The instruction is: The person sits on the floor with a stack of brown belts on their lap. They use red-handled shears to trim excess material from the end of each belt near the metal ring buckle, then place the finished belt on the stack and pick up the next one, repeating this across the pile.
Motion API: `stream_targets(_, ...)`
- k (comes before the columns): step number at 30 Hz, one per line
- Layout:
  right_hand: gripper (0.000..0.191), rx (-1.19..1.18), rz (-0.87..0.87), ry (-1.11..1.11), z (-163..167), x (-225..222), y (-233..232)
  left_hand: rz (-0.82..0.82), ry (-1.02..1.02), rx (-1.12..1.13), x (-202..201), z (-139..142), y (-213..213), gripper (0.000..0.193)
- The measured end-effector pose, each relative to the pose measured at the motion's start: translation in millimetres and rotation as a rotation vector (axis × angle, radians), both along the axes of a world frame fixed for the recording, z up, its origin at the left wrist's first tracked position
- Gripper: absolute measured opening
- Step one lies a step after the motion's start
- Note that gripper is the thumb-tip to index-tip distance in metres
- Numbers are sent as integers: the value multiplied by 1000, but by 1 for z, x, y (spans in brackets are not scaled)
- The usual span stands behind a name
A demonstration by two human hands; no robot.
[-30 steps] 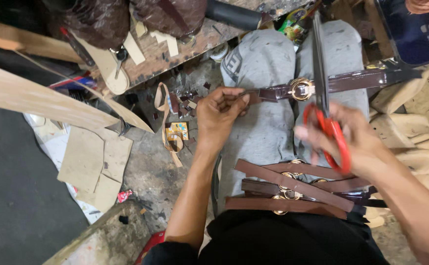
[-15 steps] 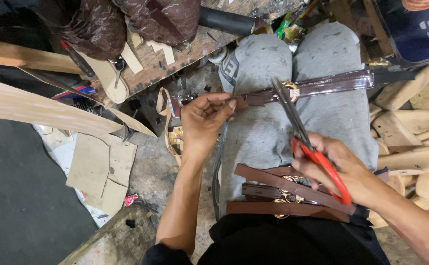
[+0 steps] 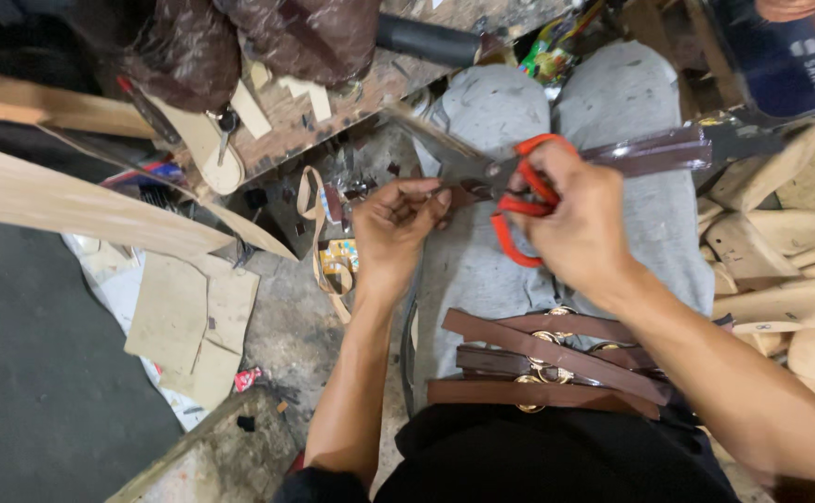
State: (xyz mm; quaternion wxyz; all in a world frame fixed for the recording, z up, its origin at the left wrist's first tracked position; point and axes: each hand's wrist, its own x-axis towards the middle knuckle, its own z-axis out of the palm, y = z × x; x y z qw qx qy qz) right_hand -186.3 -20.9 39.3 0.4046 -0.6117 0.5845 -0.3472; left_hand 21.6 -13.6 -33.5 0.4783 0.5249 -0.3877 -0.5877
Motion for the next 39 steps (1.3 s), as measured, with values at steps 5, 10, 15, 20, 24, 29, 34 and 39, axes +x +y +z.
stream_targets(5, 28, 295, 230, -426, 13, -11, 30, -24, 77, 43, 2, -3, -6, 16)
stream_targets(10, 30, 565, 306, -171, 18, -42, 57, -55, 42, 36, 11, -1, -8, 17)
stream_targets(15, 64, 971, 455, -200, 16, -79, 72, -31, 105, 31, 13, 6, -9, 15)
stream_targets(20, 69, 1049, 394, -191, 13, -65, 58, -37, 164, 14, 6, 26, -5, 15)
stream_targets(24, 69, 958, 435, -191, 12, -42, 37, -10, 136, 48, 3, 37, 1, 15)
stream_targets(29, 71, 934, 411, -240, 12, -26, 29, -4, 94, 52, 1, 42, 8, 14)
stream_targets(34, 72, 931, 389, -168, 10, -23, 30, -1, 115, 65, 0, 41, 10, 13)
stream_targets(39, 73, 806, 389, -155, 4, -23, 36, -17, 94, 31, -1, 42, 10, 13)
